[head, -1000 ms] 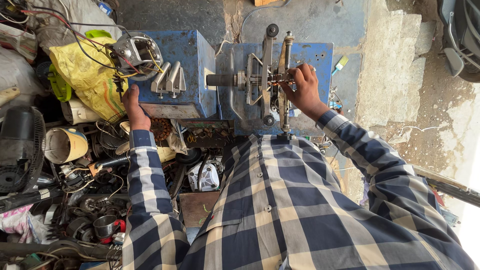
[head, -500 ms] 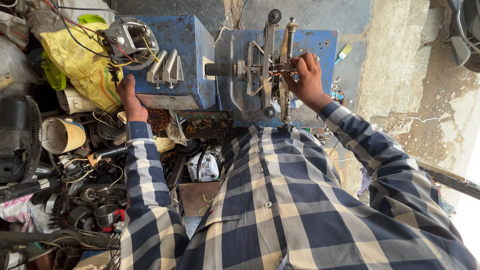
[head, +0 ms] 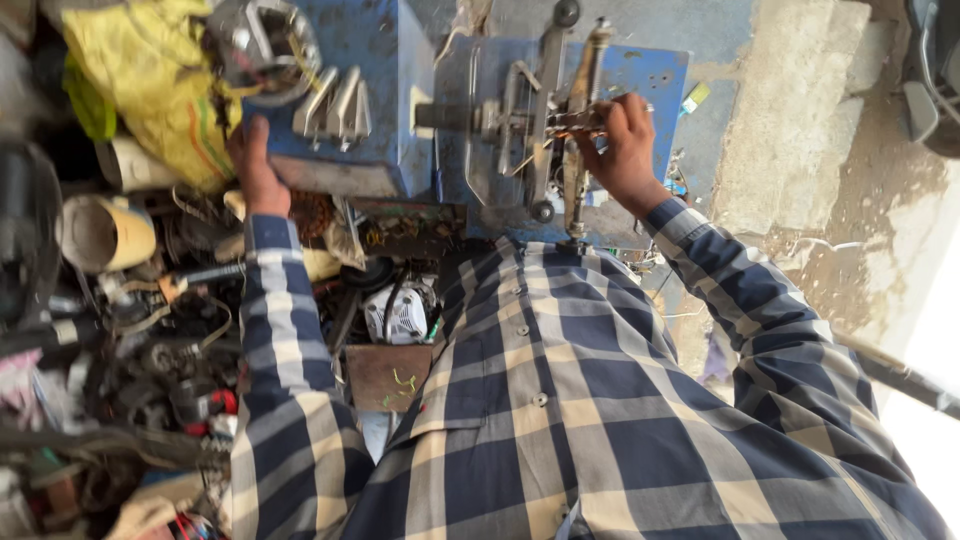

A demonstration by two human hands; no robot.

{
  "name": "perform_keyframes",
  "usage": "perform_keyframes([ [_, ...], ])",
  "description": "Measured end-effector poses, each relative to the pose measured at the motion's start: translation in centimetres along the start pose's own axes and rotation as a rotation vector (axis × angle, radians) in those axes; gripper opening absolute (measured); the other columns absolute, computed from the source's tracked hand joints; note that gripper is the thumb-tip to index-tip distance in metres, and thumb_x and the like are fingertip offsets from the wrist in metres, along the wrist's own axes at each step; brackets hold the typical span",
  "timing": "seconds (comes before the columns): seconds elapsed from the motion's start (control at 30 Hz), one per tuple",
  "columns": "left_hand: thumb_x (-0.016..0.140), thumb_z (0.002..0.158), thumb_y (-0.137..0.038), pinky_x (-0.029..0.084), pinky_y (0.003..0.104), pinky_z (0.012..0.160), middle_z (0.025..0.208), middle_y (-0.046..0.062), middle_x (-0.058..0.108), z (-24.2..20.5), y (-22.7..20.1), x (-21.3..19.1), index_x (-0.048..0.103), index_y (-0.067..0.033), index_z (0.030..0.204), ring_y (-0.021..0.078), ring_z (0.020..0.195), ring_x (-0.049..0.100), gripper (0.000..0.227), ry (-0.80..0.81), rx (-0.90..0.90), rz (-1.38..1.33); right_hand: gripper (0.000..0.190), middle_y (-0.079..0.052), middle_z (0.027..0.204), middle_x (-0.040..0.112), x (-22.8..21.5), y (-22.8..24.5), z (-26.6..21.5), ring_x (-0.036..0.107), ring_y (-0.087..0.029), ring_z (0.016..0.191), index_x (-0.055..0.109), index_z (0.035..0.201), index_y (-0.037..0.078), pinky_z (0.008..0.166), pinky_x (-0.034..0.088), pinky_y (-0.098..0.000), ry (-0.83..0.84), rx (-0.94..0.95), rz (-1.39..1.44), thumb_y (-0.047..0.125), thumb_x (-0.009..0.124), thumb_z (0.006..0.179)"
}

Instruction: The person sits in a cluttered workshop and operates a blue winding machine. They press buttons on the control panel to start the machine, then use both hands to guide copper wire onto a rotor component mounted on the machine. The person repeatedly adjusts the wire and the machine's mechanism throughout the clip.

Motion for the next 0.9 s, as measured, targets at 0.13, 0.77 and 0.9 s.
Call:
perform_keyframes([
  [0.13,0.078,0.087,-0.043,0.042,0.040,0.089,0.152,0.005,0.057,0.5,2.1,1.0,0.052,-0.0075,0.150,0.0200,0.096,0.049,0.076,0.108,-0.182,-0.234,0.047,-0.017,0.113,0.056,0.1,0.2,0.1,0.055,-0.039,0.106,0.058,0.124,0.000,0.091,0.045,-0.0522,-0.034,-0.141,-0.122,0.010,0.088,0.088],
  [0.77,0.087,0.087,-0.052,0.040,0.044,0.111,0.124,0.007,0.059,0.0,-0.9,1.9,0.056,-0.0045,0.134,0.0232,0.119,0.054,0.074,0.063,0.162,-0.047,0.041,-0.018,0.112,0.054,-0.9,0.9,0.4,0.057,-0.037,0.100,0.059,0.117,0.000,0.084,0.046,-0.0477,-0.044,-0.024,-0.006,0.005,0.089,0.090],
  [0.9,0.083,0.078,-0.067,0.031,0.050,0.125,0.147,0.014,0.045,0.0,-0.4,0.8,0.037,-0.0068,0.151,0.0310,0.144,0.042,0.105,0.064,0.101,0.059,0.043,-0.018,0.110,0.055,-0.8,1.0,0.2,0.057,-0.037,0.099,0.059,0.118,0.000,0.082,0.046,-0.0477,-0.047,-0.009,-0.004,0.006,0.091,0.088],
])
Point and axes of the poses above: each hand's wrist, its own z-axis towards the middle knuckle, its own x-axis out of the palm, y = z × x, the point moved 8 cm from there along z, towards the middle knuckle
